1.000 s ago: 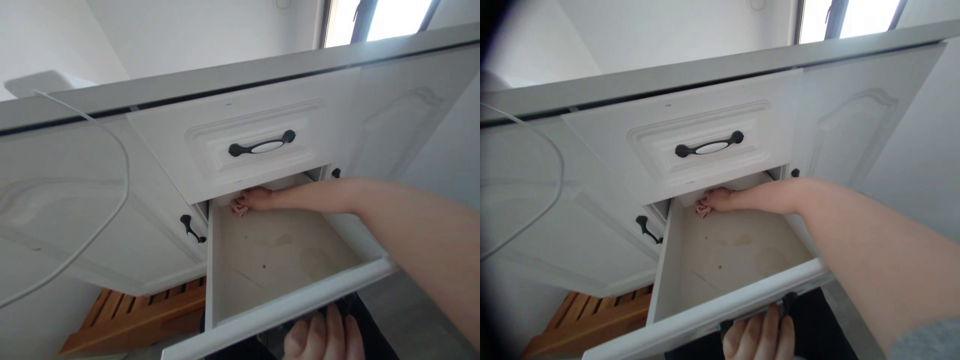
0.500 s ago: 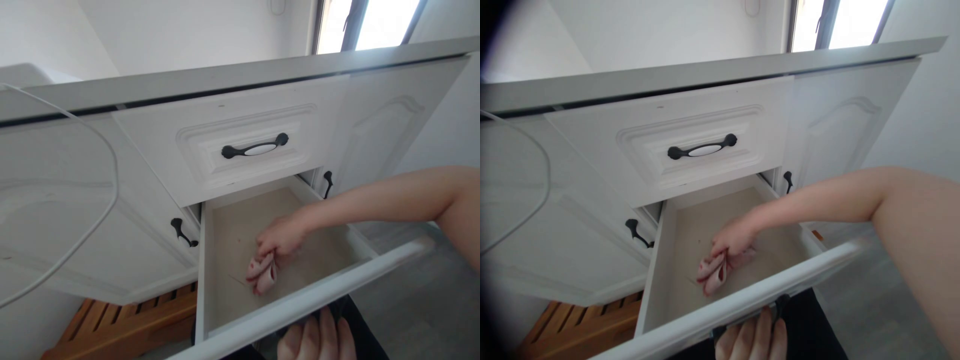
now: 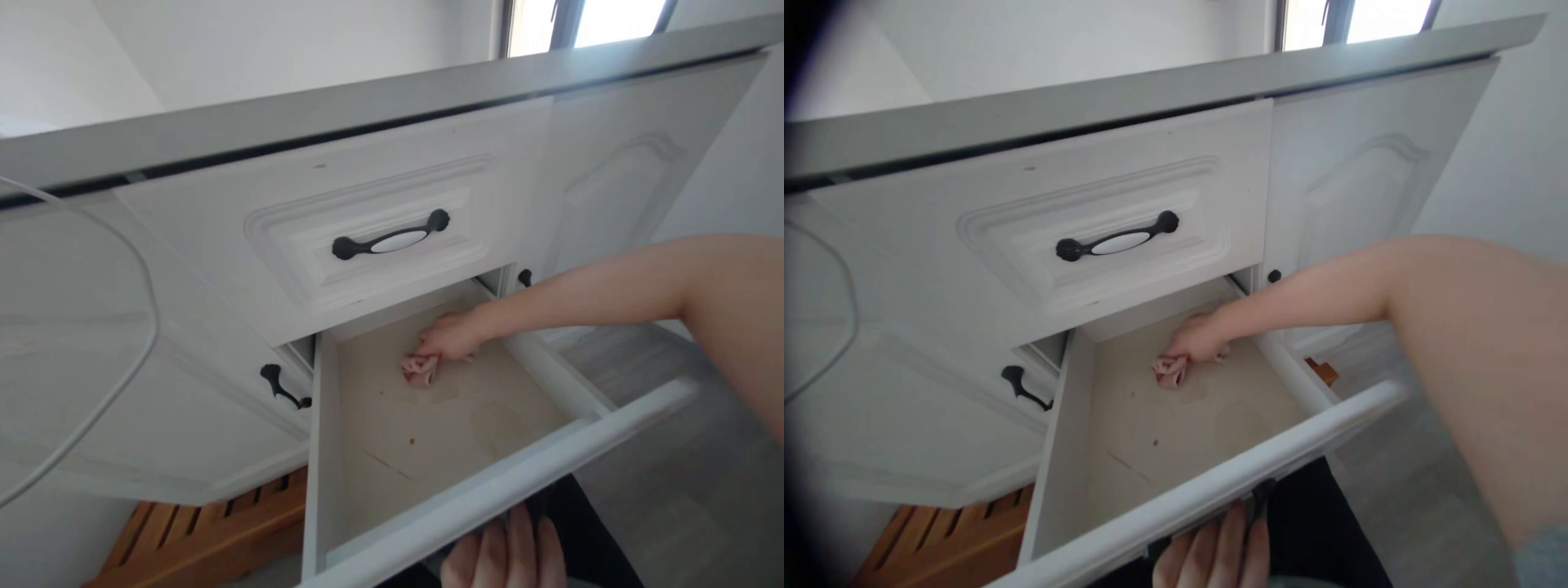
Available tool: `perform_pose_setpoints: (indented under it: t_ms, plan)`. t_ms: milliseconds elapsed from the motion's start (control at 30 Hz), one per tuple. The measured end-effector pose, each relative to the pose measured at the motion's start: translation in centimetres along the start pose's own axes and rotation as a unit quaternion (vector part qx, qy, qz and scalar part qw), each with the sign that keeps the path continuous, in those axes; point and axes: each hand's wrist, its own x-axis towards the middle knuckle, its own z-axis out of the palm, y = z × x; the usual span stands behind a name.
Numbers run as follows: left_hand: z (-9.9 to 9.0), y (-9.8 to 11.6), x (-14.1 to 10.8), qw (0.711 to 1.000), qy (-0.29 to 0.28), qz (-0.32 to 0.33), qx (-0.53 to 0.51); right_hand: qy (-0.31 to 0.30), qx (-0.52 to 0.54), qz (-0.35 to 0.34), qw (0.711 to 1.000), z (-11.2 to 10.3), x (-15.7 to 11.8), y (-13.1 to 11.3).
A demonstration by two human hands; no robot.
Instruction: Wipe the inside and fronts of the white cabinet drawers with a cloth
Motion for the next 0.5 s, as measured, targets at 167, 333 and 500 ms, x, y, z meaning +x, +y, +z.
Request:
perform_pose_setpoints:
  t_ms: [167,333,500]
  plan:
    - [0.3,-0.6,0.6,0.999,0.003,0.045,-0.007,-0.139,0.100,-0.108,0.979,3.2,-5.4,-5.4]
    - [0.2,-0.1,0.9,1.000,0.000,0.012,-0.003,-0.089,0.063,-0.096,0.989,1.0,-5.4,-2.6]
    - [0.1,0.2,0.9,1.000,0.005,-0.012,-0.010,0.167,0.068,0.094,0.979,-2.4,-1.9,3.0]
